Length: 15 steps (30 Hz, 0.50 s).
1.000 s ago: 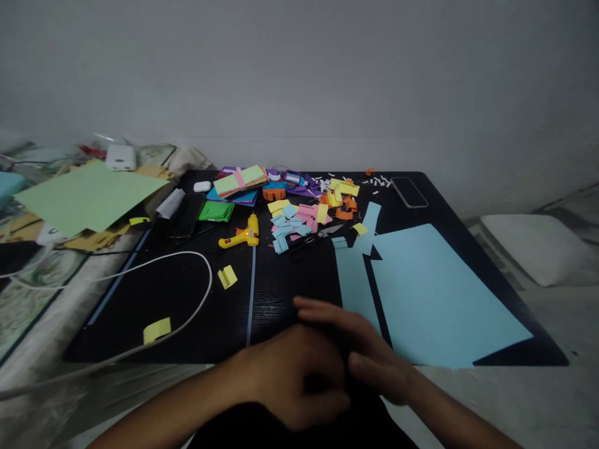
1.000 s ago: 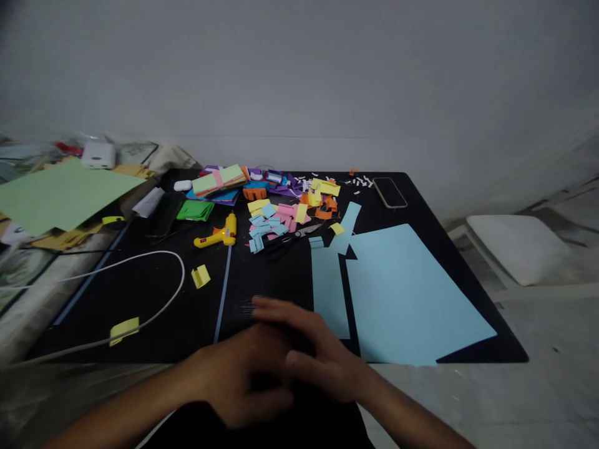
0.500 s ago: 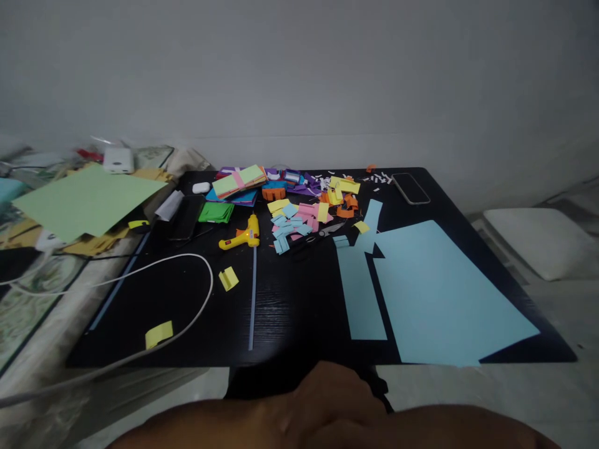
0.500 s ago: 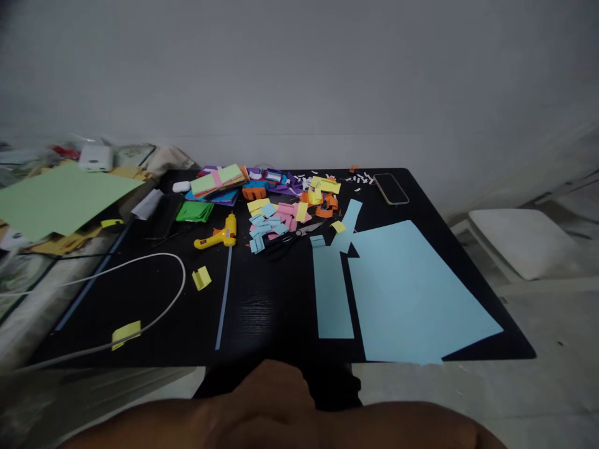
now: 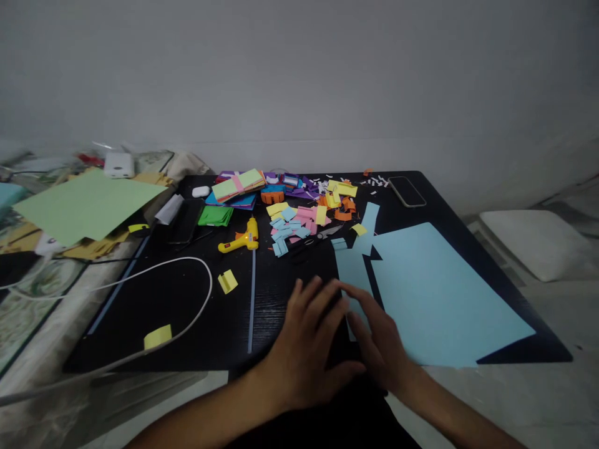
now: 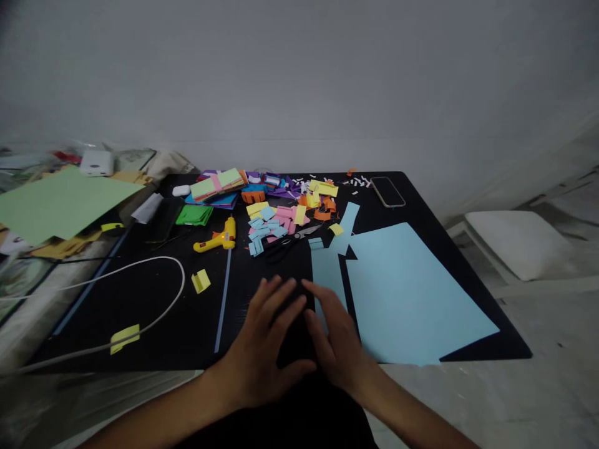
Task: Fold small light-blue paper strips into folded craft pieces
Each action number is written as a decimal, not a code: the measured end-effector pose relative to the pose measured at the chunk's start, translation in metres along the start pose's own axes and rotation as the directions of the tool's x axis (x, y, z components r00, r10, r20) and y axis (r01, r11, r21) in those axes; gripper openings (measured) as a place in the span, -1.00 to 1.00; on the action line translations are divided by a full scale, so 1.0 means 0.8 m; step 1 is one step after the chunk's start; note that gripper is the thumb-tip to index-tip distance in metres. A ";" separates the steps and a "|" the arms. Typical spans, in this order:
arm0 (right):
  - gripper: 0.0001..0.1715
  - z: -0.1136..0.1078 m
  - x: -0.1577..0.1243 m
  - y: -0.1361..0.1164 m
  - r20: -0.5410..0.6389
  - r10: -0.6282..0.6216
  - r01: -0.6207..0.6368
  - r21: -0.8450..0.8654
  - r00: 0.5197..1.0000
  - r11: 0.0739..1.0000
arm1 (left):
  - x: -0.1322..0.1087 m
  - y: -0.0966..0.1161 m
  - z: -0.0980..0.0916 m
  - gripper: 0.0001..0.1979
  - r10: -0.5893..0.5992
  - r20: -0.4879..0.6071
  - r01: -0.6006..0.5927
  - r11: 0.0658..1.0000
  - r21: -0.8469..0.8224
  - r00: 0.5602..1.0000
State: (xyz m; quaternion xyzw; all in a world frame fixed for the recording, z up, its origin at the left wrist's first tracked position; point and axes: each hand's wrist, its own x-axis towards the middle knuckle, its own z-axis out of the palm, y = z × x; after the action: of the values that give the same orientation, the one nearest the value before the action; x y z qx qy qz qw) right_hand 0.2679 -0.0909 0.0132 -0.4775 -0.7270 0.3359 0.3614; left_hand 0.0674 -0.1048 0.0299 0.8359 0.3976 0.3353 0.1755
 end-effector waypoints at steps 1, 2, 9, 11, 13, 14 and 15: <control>-0.51 -0.007 0.005 0.007 -0.034 -0.004 0.000 -0.114 0.999 0.993 | 0.000 -0.004 -0.006 -0.04 -0.027 -0.016 0.027 0.999 0.027 1.000; -0.53 -0.012 0.008 0.014 -0.038 -0.014 0.006 -0.217 0.999 0.976 | -0.001 -0.007 -0.011 0.13 -0.058 -0.003 0.058 0.998 0.034 0.998; 0.43 -0.037 -0.002 0.019 0.366 0.133 0.059 -0.469 0.921 0.881 | -0.001 -0.017 -0.025 0.03 -0.057 0.037 0.058 0.998 -0.016 0.998; 0.53 -0.042 -0.005 0.017 0.462 0.189 0.053 -0.462 0.867 0.885 | 0.001 -0.017 -0.024 0.02 -0.086 0.051 0.086 0.996 0.006 0.995; 0.40 -0.046 -0.007 0.018 0.524 0.222 0.050 -0.456 0.822 0.889 | 0.003 -0.019 -0.023 0.02 -0.125 0.070 0.121 0.991 0.051 0.990; 0.30 -0.048 -0.009 0.019 0.539 0.223 0.050 -0.445 0.812 0.894 | 0.003 -0.021 -0.023 0.00 -0.136 0.079 0.131 0.989 0.076 0.988; 0.19 -0.050 -0.010 0.020 0.548 0.209 0.052 -0.422 0.810 0.905 | 0.003 -0.024 -0.023 -0.02 -0.143 0.087 0.134 0.986 0.100 0.986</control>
State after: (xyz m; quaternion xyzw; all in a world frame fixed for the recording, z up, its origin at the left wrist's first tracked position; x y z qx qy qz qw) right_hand 0.3108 -0.0874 0.0189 -0.4481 -0.8359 0.3171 -0.0032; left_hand 0.0452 -0.0904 0.0339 0.8284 0.4613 0.2636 0.1776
